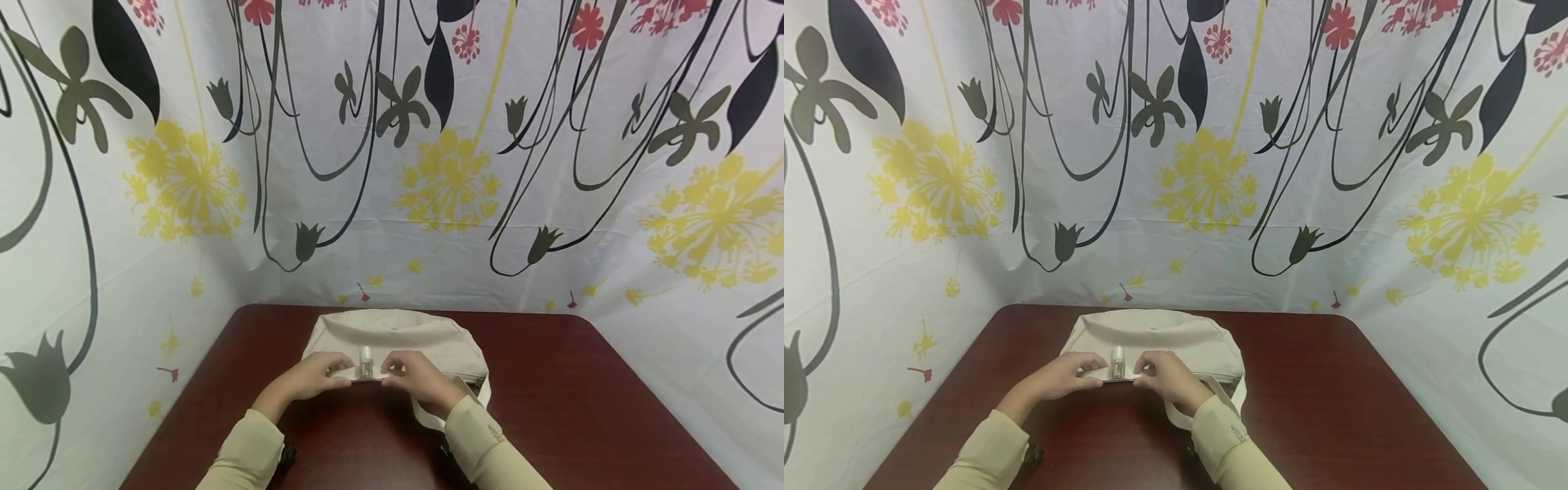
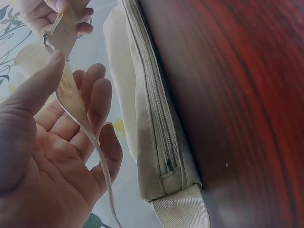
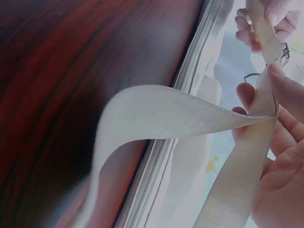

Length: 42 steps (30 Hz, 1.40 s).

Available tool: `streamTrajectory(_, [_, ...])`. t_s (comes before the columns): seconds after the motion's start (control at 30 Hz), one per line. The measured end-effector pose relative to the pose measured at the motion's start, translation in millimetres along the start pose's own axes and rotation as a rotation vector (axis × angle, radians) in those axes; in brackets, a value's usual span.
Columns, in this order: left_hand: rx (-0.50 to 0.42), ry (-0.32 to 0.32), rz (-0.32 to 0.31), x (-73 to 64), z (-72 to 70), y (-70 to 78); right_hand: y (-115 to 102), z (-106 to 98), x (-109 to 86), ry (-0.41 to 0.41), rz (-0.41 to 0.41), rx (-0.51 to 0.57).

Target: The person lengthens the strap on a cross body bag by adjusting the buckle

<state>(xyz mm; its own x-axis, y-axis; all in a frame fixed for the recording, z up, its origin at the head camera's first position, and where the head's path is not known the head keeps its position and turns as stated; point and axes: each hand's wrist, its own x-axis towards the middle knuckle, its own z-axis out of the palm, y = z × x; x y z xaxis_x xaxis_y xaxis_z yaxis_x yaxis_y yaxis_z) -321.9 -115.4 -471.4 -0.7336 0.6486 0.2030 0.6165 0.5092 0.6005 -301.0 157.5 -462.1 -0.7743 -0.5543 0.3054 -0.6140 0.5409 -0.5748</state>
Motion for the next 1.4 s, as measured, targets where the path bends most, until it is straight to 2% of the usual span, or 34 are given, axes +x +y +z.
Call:
streamTrajectory(0.23, [-0.011, -0.004, -0.008, 0.1, -0.5, 1.1, 0.8, 0.1, -1.2, 0.002, 0.008, 0.000])
streamTrajectory(0.7, [-0.028, 0.009, 0.020, -1.6, -2.3, 6.2, 1.1, 0.7, 0.0, 0.015, 0.010, 0.002])
streamTrajectory(1.4, [-0.008, -0.003, 0.033, 0.4, -0.9, -0.4, 4.0, -0.8, -3.8, 0.004, 0.024, 0.008])
